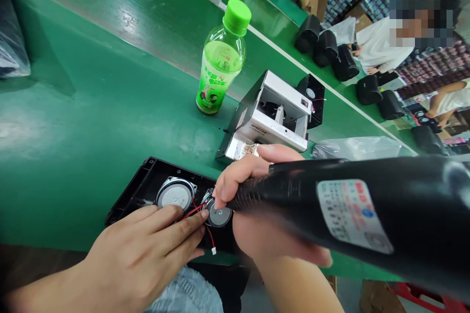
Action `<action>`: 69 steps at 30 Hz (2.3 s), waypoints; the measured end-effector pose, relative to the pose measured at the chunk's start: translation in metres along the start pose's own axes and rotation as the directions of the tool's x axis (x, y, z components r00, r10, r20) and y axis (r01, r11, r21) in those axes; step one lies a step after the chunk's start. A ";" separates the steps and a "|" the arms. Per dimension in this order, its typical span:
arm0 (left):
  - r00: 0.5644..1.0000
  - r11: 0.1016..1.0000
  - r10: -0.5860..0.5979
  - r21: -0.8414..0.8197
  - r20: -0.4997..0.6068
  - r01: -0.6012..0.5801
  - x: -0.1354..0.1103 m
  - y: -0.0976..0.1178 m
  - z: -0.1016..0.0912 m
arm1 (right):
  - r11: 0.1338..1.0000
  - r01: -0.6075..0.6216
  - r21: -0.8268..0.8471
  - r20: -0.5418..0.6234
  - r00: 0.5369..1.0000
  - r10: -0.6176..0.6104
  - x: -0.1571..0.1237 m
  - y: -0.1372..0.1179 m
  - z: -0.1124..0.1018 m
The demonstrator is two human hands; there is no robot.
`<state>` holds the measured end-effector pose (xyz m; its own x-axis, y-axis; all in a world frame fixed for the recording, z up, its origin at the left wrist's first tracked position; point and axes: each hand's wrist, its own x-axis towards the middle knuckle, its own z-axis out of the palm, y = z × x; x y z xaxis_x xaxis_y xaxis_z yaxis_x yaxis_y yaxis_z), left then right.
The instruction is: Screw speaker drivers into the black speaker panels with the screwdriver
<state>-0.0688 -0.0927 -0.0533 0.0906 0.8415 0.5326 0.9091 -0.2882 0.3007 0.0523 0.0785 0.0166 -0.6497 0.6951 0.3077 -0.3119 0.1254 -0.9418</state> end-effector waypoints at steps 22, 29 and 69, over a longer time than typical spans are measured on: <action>0.986 0.995 0.097 -0.035 0.138 -0.093 0.000 -0.017 -0.022 | 0.963 0.261 -0.067 -0.098 0.959 -0.267 -0.010 0.031 0.019; 0.993 0.999 0.012 -0.039 -0.118 -0.016 -0.023 -0.040 -0.027 | 0.980 0.097 -0.173 -0.213 0.968 -0.134 0.033 -0.010 0.000; 0.954 0.742 -0.269 -0.603 0.134 0.294 0.063 -0.008 -0.022 | 0.984 0.174 0.021 -0.472 0.870 -0.144 -0.019 -0.092 -0.008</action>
<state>-0.0795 -0.0476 -0.0053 -0.1039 0.9413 0.3212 0.4561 -0.2419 0.8564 0.0990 0.0596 0.0965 -0.1925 0.9208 0.3391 -0.4353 0.2296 -0.8705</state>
